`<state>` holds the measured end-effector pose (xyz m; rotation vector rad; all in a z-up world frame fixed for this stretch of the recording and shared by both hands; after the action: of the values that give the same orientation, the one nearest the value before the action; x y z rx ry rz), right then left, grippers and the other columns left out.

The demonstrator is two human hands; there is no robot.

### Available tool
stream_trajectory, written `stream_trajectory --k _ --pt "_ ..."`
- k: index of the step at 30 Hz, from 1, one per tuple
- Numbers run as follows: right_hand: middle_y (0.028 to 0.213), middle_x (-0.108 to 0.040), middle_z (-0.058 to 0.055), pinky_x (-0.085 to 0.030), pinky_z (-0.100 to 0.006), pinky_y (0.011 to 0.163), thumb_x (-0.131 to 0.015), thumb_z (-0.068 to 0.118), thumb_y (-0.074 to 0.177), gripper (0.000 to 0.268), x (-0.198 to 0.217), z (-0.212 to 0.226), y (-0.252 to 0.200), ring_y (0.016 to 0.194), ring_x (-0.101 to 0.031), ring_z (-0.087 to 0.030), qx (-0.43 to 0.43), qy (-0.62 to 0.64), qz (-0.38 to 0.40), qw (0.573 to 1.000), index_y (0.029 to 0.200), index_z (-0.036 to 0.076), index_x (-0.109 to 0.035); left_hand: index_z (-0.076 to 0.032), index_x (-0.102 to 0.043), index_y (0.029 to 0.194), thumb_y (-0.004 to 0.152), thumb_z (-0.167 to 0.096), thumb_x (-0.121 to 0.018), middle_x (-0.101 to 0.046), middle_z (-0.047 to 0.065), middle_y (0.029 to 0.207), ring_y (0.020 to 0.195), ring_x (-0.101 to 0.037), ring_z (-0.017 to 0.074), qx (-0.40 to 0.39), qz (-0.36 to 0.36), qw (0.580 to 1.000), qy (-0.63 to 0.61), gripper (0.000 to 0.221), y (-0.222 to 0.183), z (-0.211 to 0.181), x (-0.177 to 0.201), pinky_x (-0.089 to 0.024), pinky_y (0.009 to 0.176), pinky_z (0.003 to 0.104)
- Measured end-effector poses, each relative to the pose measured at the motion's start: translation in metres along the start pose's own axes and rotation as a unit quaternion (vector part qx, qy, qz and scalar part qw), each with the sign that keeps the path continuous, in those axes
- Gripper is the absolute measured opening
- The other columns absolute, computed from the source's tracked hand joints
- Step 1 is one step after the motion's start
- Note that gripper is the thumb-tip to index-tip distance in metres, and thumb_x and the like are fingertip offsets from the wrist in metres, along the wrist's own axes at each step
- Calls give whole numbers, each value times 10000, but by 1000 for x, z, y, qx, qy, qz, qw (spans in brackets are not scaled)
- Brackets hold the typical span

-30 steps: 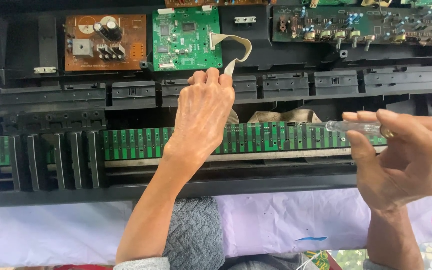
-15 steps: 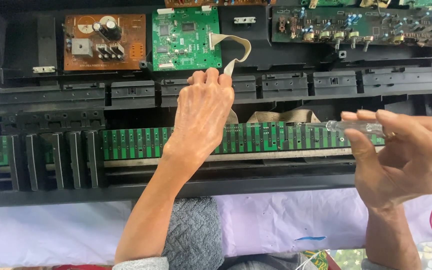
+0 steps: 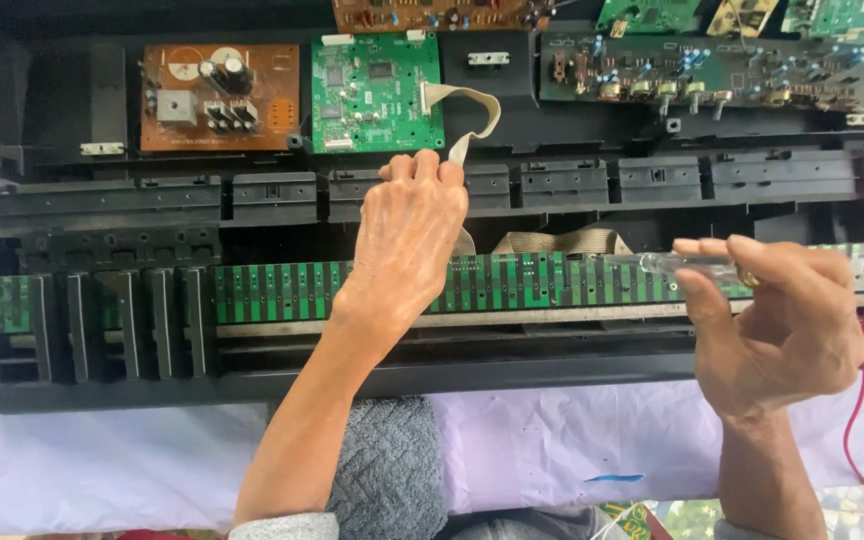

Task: Disassembling an electronic keyboard by unscrewing internal circuit boards and disconnecting ribbon cables.

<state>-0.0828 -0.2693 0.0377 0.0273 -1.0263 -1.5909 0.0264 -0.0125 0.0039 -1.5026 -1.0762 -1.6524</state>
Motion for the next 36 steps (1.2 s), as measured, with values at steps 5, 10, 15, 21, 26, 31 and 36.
stream_trajectory --k 5,10,15,21,26,31,36 --pt "1205 -534 -240 -647 -471 1042 -693 -243 960 528 0 3 6 1156 -702 -432 -9 38 20 999 1357 -67 -392 62 -644 950 590 66 -778 -626 217 885 779 -683 334 3 15 1000 9 384 0 -1 -1 -608 476 328" --pt "1200 -614 -298 -639 -443 1025 -616 -295 917 541 -7 2 9 1123 -704 -405 9 59 30 998 1354 -65 -394 79 -642 970 587 66 -778 -630 246 904 784 -686 347 5 20 1000 2 406 1 -1 -2 -609 457 325" --pt "1156 -617 -184 -562 -293 741 -839 -95 938 470 -2 -21 -11 989 -722 -311 43 7 -47 998 1309 -6 -566 21 -660 910 632 59 -760 -623 164 860 734 -653 273 2 -29 1000 0 298 -3 -1 -3 -596 511 353" --pt "1083 -561 -151 -397 -282 690 -861 -39 970 403 -3 0 -2 821 -447 -179 37 -49 -76 995 1286 -32 -610 -15 -685 885 656 50 -762 -656 127 824 724 -638 226 13 -70 997 -8 250 -5 0 -11 -573 607 327" --pt "1183 -514 -144 -567 -352 930 -765 -96 996 467 -8 18 4 1022 -676 -301 24 47 -60 997 1318 9 -442 0 -709 848 660 35 -758 -650 142 803 710 -634 243 16 -62 998 0 197 -4 0 -12 -542 539 330" --pt "1130 -539 -133 -564 -322 878 -793 -42 992 459 -6 10 3 970 -671 -273 2 49 -74 996 1284 18 -445 55 -714 831 645 53 -743 -633 219 802 733 -670 351 12 -44 999 -6 188 -2 0 -15 -565 504 360" --pt "1130 -584 -162 -582 -301 790 -773 -42 1031 460 -6 4 4 980 -711 -299 12 29 -49 998 1355 1 -449 33 -721 823 676 26 -759 -635 172 797 698 -633 271 10 -46 999 -14 152 -1 0 -15 -555 532 355"
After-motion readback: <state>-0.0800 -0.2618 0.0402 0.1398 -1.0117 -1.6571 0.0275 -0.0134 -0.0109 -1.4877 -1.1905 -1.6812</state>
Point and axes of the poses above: each hand's wrist, its own y-axis towards the middle knuckle, its own x-axis out of the back of the hand, z = x × y, the point moved 3 cm from there along y, towards the middle knuckle
